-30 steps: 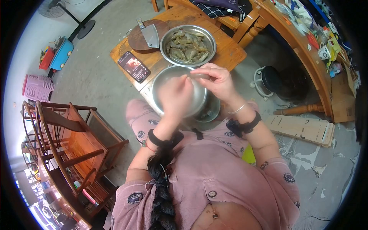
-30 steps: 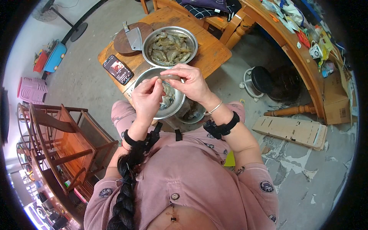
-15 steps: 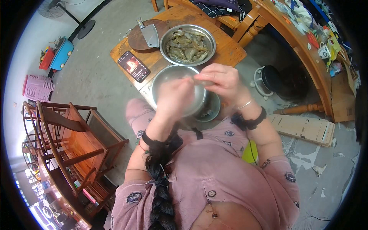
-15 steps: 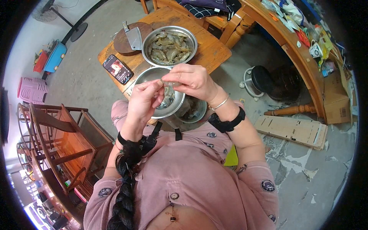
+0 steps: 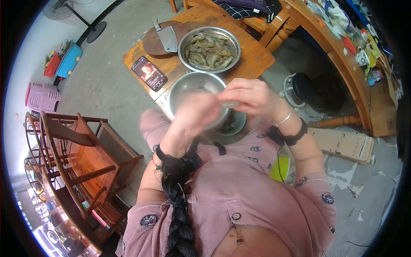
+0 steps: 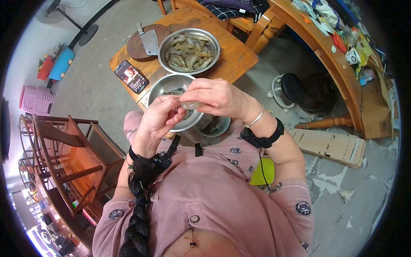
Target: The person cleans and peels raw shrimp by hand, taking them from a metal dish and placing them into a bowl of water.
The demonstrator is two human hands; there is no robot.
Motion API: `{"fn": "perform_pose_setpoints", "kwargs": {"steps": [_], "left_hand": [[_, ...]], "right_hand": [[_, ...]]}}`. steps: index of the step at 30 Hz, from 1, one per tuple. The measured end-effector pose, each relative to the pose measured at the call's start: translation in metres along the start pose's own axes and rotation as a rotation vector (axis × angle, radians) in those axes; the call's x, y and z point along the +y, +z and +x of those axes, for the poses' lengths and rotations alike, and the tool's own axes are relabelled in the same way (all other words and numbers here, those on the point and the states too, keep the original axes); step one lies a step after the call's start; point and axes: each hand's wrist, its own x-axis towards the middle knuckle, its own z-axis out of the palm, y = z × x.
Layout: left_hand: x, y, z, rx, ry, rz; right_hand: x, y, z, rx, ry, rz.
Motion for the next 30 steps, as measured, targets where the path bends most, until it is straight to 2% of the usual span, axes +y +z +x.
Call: {"fn": "perform_pose_setpoints", "kwargs": {"steps": [6, 10, 17, 25, 30], "left_hand": [[0.002, -0.009, 0.002, -0.067, -0.05, -0.037], [0.007, -0.011, 0.001, -0.125, -0.088, 0.098], [0.021, -0.002, -0.005, -0.092, -0.025, 0.328], [0.022, 0.003, -0.005, -0.006, 0.013, 0.347], [0.015, 0.0, -0.001, 0.015, -0.032, 0.292]], "right_hand": [[-0.006, -0.004, 0.006, -0.049, -0.068, -0.099], [-0.014, -0.012, 0.011, -0.141, -0.172, -0.247], [-0.013, -0.024, 0.01, -0.133, -0.272, -0.386], [-0.008, -0.002, 0.005, -0.008, -0.065, -0.066], [-0.008, 0.003, 0.003, -0.015, -0.003, -0.098]]}}
